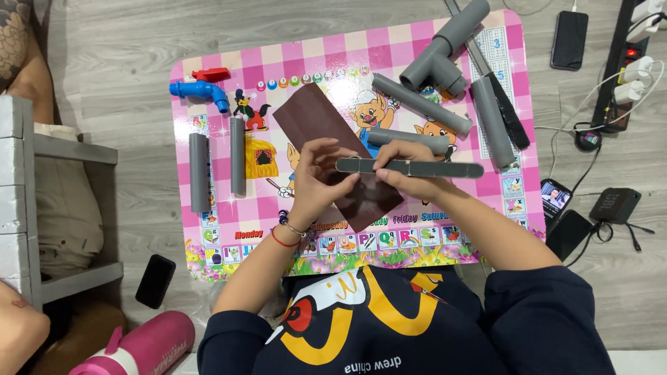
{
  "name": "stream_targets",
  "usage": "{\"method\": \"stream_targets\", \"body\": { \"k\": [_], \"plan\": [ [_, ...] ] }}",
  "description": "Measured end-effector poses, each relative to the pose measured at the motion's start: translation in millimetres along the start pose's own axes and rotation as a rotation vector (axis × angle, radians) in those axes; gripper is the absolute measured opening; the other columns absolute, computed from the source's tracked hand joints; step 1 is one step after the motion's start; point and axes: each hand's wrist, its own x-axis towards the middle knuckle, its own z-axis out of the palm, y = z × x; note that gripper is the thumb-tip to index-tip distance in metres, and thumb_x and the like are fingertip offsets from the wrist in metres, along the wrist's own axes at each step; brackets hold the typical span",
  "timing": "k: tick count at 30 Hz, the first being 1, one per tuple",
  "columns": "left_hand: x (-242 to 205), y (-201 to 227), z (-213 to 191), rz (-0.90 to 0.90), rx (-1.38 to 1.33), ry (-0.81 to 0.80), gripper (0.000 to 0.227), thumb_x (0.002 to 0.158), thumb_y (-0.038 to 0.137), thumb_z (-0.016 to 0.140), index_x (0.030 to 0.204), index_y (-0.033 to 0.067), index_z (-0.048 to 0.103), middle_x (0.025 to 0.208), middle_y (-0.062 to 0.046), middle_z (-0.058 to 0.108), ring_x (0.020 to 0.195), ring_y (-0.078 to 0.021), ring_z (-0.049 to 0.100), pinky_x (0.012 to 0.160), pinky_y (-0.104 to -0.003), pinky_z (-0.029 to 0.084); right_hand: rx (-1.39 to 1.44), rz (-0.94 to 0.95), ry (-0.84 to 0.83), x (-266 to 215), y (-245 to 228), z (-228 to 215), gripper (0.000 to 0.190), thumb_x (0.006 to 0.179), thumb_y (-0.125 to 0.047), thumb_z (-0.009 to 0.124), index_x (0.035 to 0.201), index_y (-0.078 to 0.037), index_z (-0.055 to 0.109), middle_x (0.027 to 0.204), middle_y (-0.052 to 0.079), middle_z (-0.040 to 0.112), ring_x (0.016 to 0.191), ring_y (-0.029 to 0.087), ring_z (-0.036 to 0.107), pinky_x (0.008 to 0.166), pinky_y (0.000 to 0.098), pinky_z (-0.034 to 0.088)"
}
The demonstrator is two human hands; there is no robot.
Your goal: Sanding the cut edges of PVC pipes with sandpaper to prepare them for assembly.
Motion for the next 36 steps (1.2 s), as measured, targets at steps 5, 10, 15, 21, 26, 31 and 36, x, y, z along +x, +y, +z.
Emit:
{"method": "stream_targets", "body": {
  "k": [5,10,15,21,26,31,36],
  "plan": [
    [-0.2,9.1,-2.7,-0.005,0.001,0.023,0.051,0.065,0.000,0.073,0.104,0.0067,0.041,0.090,-0.016,0.061,0.081,-0.0186,0.062,0.070,-0.023,0.051,0.005,-0.046,-0.040,4.3,-1.7,-4.6,0.012,0.077,-0.011,0.058,0.077,0.001,0.061,0.059,0.009,0.057,0.051,0.009,0.050,0.048,0.0205,0.041],
    [-2.3,5.2,-1.3,-0.039,-0.106,-0.052,0.055,0.062,-0.003,0.075,0.103,0.0057,0.040,0.087,-0.019,0.062,0.082,-0.0200,0.062,0.069,-0.024,0.052,-0.042,-0.122,-0.137,6.8,-15.9,9.3,0.015,0.080,-0.013,0.057,0.082,0.000,0.064,0.063,0.010,0.057,0.052,0.013,0.050,0.048,0.0227,0.040],
    [-1.6,2.6,-14.0,-0.035,-0.057,0.001,0.052,0.064,0.000,0.074,0.102,0.0066,0.038,0.089,-0.016,0.061,0.079,-0.0168,0.062,0.069,-0.021,0.051,-0.060,-0.178,-0.117,11.0,-17.3,-0.9,0.021,0.079,-0.015,0.057,0.085,0.004,0.065,0.063,0.011,0.056,0.049,0.012,0.048,0.049,0.0237,0.040],
    [-5.4,-0.5,2.3,-0.054,-0.120,-0.049,0.053,0.061,0.000,0.076,0.099,0.0078,0.040,0.089,-0.015,0.061,0.075,-0.0185,0.062,0.060,-0.022,0.052,-0.112,-0.266,-0.119,11.7,-35.1,-2.6,0.016,0.077,-0.008,0.060,0.086,0.005,0.066,0.068,0.015,0.059,0.056,0.020,0.055,0.052,0.0292,0.045],
    [-3.4,24.0,-5.8,-0.071,-0.080,0.020,0.047,0.068,-0.002,0.067,0.102,0.0117,0.036,0.095,-0.012,0.059,0.080,-0.0151,0.059,0.066,-0.021,0.048,-0.316,-0.263,0.386,-49.0,-73.4,-124.1,0.036,0.091,-0.039,0.042,0.092,-0.003,0.050,0.074,0.013,0.049,0.063,0.020,0.051,0.060,0.0290,0.043],
    [-6.6,26.7,-4.4,-0.078,-0.101,0.042,0.047,0.068,-0.007,0.062,0.102,0.0120,0.036,0.099,-0.014,0.058,0.082,-0.0134,0.056,0.072,-0.020,0.046,-1.146,-0.495,0.792,-157.7,-51.8,-196.3,0.023,0.103,-0.016,0.043,0.094,0.006,0.041,0.082,0.023,0.051,0.075,0.034,0.054,0.073,0.0424,0.048],
    [-6.4,17.4,1.4,-0.102,-0.138,0.000,0.046,0.069,-0.009,0.060,0.102,0.0111,0.036,0.101,-0.015,0.056,0.087,-0.0178,0.057,0.077,-0.025,0.048,-2.121,0.424,1.099,-376.1,102.9,-241.2,0.006,0.085,-0.010,0.055,0.084,-0.005,0.055,0.077,0.009,0.053,0.069,0.022,0.051,0.064,0.0317,0.042]
  ]
}}
